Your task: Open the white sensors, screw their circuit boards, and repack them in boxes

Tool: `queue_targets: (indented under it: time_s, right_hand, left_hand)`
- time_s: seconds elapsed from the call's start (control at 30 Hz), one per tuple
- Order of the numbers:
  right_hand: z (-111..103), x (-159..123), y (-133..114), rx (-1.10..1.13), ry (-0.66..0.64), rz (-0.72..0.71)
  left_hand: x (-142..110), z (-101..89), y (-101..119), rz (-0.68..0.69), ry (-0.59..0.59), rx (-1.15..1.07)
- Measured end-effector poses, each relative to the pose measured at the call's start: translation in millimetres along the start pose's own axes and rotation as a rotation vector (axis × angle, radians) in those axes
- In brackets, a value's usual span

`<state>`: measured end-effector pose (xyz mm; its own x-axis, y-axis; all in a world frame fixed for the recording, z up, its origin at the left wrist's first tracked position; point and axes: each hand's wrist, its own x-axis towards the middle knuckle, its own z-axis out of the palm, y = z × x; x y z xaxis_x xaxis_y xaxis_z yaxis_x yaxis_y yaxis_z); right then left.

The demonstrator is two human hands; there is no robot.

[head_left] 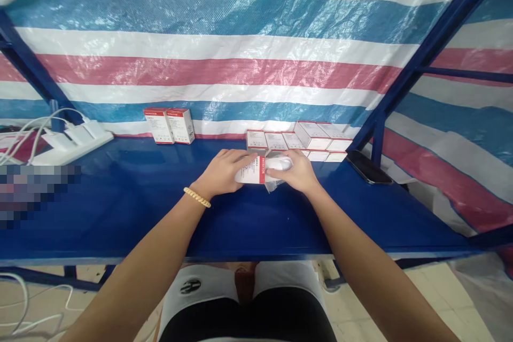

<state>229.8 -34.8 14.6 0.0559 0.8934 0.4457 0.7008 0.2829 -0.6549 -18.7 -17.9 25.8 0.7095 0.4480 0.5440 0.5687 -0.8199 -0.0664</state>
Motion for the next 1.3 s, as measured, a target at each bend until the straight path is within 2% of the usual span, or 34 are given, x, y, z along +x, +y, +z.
queue_targets:
  time_s: [0.13,0.33,0.43,0.53,0.7,0.77,0.83,0.9,0.93,0.97,1.0,1.13,1.2,1.3]
  right_hand:
    - [6.1,-0.9,4.3,0.071,0.064,0.006]
    - [15.2,5.5,11.3,0.519,0.173,0.143]
    - [13.8,5.5,4.4,0.592,0.215,0.183]
    - [12.8,-1.0,-7.2,0.57,0.069,0.131]
    - [19.0,-13.5,-21.7,0.635,-0.363,-0.045]
    - [19.1,-11.9,-20.7,0.653,-0.356,-0.083]
    - [14.3,-5.4,-14.1,0.572,-0.175,-0.059]
    - [4.6,3.3,-2.5,0.41,0.048,0.038]
    - [-1.3,7.4,4.3,0.329,0.121,0.106]
    - [-7.2,10.8,11.0,0.245,0.129,0.162]
    - [-12.7,13.2,17.2,0.15,0.093,0.204]
    - [-23.3,15.3,31.1,-0.241,-0.243,0.267]
    - [-22.6,14.5,31.8,-0.35,-0.307,0.261]
    - [-22.2,14.1,30.3,-0.36,-0.296,0.218]
  left_hand:
    - [3.7,7.2,10.1,-0.018,-0.014,0.05]
    - [4.6,9.2,13.3,-0.109,0.016,0.057]
    - [4.4,8.5,12.5,-0.193,0.062,0.057]
    - [4.4,9.2,12.7,-0.23,0.091,0.052]
    - [3.7,11.7,11.6,-0.241,0.083,0.061]
    - [3.5,11.7,9.7,-0.246,0.08,0.061]
    - [3.5,10.9,7.3,-0.246,0.071,0.054]
    - [3.4,9.3,4.8,-0.271,0.063,0.054]
    - [3.3,8.5,3.7,-0.295,0.058,0.056]
    - [3.2,7.7,2.8,-0.325,0.052,0.057]
    - [3.1,7.1,2.1,-0.36,0.043,0.058]
    - [2.5,7.9,-0.2,-0.49,0.002,0.044]
    - [1.4,10.5,-2.7,-0.534,0.007,0.022]
    - [-2.4,15.0,-9.0,-0.522,0.049,-0.04]
